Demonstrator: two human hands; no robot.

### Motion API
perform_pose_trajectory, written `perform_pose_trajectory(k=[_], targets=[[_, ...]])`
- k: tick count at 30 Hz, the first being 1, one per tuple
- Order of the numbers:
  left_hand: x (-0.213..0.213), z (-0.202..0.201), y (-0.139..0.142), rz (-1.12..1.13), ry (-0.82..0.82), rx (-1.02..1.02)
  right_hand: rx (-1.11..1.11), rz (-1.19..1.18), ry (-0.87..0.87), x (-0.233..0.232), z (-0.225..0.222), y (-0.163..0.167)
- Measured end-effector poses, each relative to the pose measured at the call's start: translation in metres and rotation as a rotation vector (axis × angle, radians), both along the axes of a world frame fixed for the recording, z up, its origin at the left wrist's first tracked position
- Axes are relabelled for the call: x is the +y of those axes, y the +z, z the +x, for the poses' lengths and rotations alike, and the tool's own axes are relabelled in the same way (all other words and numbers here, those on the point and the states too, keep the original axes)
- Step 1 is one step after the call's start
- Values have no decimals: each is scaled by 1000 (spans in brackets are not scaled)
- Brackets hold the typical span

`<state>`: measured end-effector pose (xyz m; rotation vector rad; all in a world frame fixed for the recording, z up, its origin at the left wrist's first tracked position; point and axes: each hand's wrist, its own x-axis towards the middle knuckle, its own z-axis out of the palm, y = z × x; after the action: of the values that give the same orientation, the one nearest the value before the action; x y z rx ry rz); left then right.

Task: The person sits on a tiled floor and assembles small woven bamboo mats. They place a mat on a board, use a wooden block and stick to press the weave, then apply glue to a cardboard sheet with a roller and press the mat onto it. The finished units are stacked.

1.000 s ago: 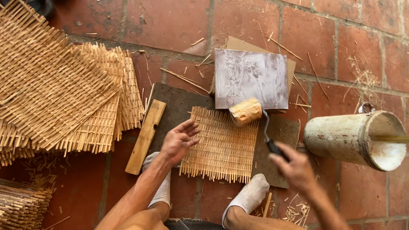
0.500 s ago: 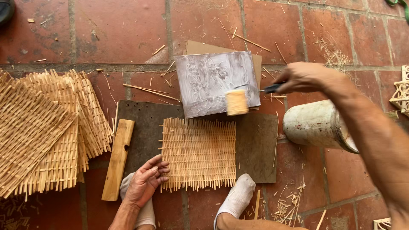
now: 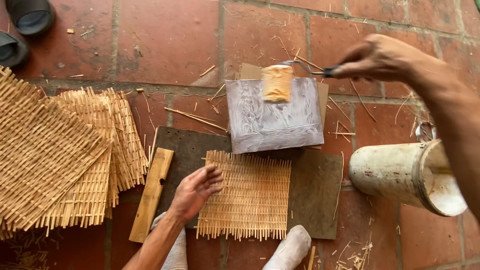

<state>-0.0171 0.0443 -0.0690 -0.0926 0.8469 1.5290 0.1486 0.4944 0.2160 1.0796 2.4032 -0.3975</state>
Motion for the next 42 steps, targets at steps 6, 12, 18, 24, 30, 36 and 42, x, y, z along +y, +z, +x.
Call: perform_pose_trajectory(k=[6,12,18,24,30,36,42], targets=[[61,16,25,75,-31,-80,-13,-141,175,-29,-89,-52],[66,14,32,47,-32,-94,-178,-61,-12,16,-13,-41],[63,20,38,-39,-20,-68,-78,-18,-316,46,116,-24],[58,24,40,-71,24,-48,448,-249,-625,-15,134,-99],[55,27,39,-57,58,-58,632,-115,-644,-163,216,-158],[52,23,37,-97,91,-62,836,-187,-1264,-331,344,-133],[38,27,42,-153,75,14,1352,211,-1265,-367,420,-104]])
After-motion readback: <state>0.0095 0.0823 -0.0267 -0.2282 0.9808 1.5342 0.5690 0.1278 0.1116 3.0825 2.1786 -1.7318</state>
